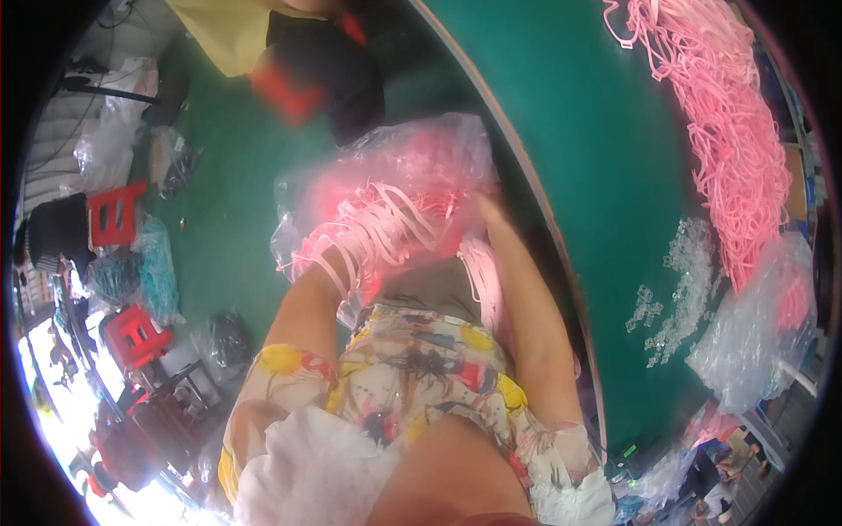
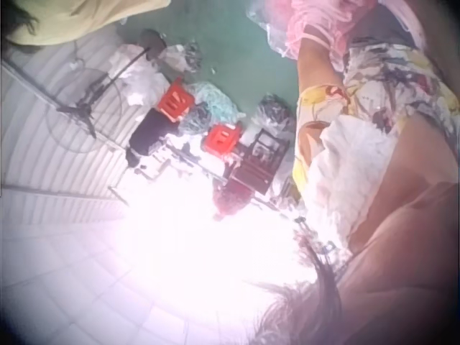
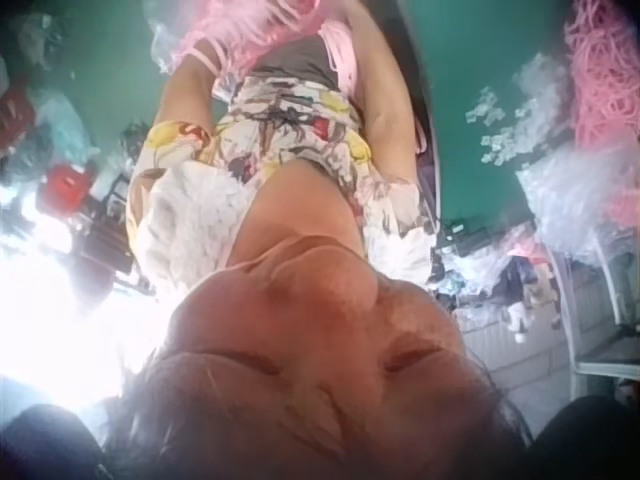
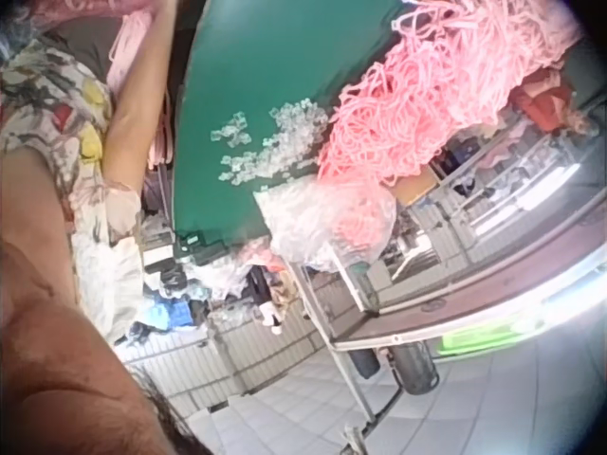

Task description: The person assembles pink elastic bands by hand, inserting clear plastic clips into the ends of the bands to form loops. They repeatedly pick up bands and clips from a green table, thread the clips through the band ends, and place the finished loops into a pile.

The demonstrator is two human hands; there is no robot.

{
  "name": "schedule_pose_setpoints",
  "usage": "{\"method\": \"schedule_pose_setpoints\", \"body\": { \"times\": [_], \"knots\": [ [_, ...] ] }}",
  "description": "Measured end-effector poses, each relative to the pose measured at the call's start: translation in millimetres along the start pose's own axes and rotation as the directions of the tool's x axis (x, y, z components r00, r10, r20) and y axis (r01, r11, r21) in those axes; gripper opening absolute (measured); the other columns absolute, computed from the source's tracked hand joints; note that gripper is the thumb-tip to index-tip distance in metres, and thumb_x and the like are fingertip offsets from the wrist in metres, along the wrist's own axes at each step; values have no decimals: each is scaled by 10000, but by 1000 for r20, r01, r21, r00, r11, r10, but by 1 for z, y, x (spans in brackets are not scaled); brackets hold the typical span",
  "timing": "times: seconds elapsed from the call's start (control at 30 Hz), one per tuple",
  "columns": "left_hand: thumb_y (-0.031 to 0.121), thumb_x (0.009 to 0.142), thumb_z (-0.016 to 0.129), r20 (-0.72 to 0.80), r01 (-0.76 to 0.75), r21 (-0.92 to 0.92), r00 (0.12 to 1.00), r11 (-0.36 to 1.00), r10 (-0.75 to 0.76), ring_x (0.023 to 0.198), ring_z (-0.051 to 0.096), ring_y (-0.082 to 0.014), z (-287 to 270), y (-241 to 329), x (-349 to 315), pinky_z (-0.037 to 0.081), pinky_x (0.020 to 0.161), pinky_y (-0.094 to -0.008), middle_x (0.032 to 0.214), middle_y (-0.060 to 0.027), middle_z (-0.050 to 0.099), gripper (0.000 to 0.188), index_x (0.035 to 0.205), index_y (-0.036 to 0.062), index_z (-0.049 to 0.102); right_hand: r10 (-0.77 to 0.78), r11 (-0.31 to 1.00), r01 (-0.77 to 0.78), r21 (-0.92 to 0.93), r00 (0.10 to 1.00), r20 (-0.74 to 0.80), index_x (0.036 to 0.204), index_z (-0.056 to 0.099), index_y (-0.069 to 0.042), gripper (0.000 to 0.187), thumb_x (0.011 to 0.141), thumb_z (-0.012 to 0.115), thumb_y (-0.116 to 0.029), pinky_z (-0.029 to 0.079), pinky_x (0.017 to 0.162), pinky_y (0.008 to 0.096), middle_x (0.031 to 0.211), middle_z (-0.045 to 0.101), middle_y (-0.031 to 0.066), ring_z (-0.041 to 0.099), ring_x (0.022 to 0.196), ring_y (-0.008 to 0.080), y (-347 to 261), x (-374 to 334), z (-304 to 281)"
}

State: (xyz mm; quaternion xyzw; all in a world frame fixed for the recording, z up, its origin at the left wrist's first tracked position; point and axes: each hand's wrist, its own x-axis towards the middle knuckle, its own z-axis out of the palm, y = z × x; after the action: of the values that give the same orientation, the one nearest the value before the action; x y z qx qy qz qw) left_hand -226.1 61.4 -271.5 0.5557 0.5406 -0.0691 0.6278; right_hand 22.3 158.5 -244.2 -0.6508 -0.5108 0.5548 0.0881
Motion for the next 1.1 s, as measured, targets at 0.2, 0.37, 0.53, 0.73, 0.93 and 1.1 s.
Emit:
{"method": "schedule_pose_setpoints", "body": {
  "times": [0.2, 0.37, 0.53, 0.73, 0.93, 1.1],
  "knots": [
    [219, 910, 482, -210, 101, 138, 975, 985, -71, 948, 593, -203, 36, 9, 57, 477, 813, -347, 1073, -103, 593, 295, 1133, 52, 577, -76, 843, 185, 506, 971, -229, 1080, 607, -22, 270, 868, 534, -174, 497, 718, 314, 915, 650, 88, 628, 798, 177, 16, -38, -20],
    [225, 913, 469, -301, 189, 251, 947, 949, -109, 976, 588, -213, 64, 0, 63, 472, 831, -356, 1108, -107, 582, 312, 1158, 56, 563, 35, 839, 152, 523, 943, -330, 1071, 609, -18, 267, 868, 533, -174, 492, 731, 324, 928, 648, 98, 625, 815, 190, 28, -78, -31],
    [232, 915, 457, -422, 228, 286, 902, 931, -92, 1003, 584, -222, 6, 29, 99, 466, 848, -365, 1143, -111, 571, 330, 1182, 61, 549, -21, 910, 155, 386, 943, -331, 1063, 611, -15, 263, 869, 531, -173, 487, 744, 333, 941, 646, 109, 622, 831, 203, 21, -69, -27],
    [239, 918, 443, -422, 260, 393, 903, 882, -78, 1036, 578, -233, 29, 29, 102, 460, 869, -376, 1186, -115, 558, 352, 1211, 66, 532, -9, 940, 127, 318, 938, -348, 1053, 614, -11, 260, 869, 529, -173, 481, 759, 344, 957, 644, 122, 618, 852, 219, 20, -68, -21],
    [246, 920, 429, -495, 347, 474, 865, 809, -81, 1069, 573, -244, 16, 45, 121, 453, 890, -387, 1228, -119, 545, 375, 1240, 71, 516, -48, 954, 135, 267, 950, -310, 1043, 616, -6, 257, 869, 527, -173, 476, 775, 355, 973, 642, 135, 615, 872, 235, 13, -59, -13],
    [252, 923, 416, -542, 419, 624, 840, 660, -21, 1097, 569, -253, 53, 62, 127, 448, 908, -397, 1264, -123, 534, 394, 1265, 76, 502, -21, 964, 113, 243, 936, -351, 1034, 618, -3, 254, 869, 526, -173, 471, 788, 364, 986, 640, 146, 612, 889, 248, 14, -69, -22]
  ]
}}
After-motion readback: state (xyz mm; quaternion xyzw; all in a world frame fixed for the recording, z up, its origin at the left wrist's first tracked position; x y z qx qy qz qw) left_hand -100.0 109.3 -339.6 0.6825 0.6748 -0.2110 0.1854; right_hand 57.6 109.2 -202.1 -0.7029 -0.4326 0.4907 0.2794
